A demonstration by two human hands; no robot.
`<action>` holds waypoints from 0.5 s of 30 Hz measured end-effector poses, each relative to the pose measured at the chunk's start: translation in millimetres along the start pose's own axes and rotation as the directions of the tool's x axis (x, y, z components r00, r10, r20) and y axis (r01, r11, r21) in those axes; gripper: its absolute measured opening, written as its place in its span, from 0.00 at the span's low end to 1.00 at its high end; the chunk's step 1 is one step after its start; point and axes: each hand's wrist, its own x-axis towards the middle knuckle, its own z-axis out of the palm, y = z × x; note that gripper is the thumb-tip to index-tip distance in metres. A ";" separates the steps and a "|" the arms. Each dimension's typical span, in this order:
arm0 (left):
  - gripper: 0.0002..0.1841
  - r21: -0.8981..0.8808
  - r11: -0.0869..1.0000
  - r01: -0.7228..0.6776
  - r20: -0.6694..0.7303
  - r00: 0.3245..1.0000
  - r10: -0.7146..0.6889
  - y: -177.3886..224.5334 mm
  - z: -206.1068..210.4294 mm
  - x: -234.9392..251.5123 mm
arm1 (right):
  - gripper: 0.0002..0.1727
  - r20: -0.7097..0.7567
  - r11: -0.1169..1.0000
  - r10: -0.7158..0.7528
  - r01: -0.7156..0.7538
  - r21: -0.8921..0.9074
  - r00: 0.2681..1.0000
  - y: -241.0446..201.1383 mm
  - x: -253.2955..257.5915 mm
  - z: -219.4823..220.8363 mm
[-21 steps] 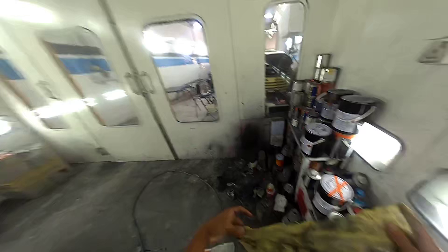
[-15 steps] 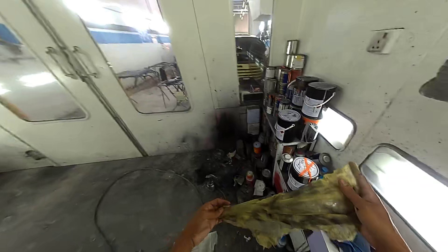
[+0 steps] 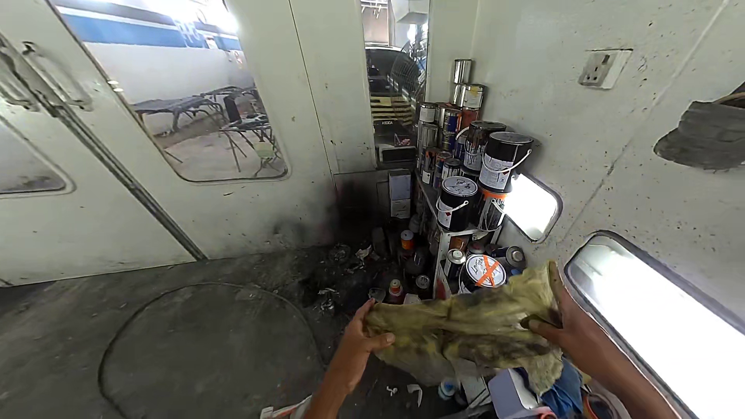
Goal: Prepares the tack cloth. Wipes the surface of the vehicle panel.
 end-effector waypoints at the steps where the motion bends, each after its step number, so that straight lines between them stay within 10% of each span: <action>1: 0.57 0.011 1.000 0.020 0.038 0.999 -0.021 1.5 -12.6 2.4 | 0.63 -0.022 0.999 -0.005 0.004 -0.050 1.000 10.6 -1.9 0.1; 11: 0.26 -0.025 0.998 0.061 0.086 0.995 -0.059 21.8 -88.3 5.3 | 0.53 -0.176 0.928 0.170 -0.098 0.359 0.970 28.6 -2.5 14.5; 15: 0.12 0.310 0.951 -0.010 0.160 0.986 -0.042 82.4 -91.4 12.5 | 0.27 -0.111 0.968 0.090 -0.060 0.245 0.990 3.3 16.1 -15.8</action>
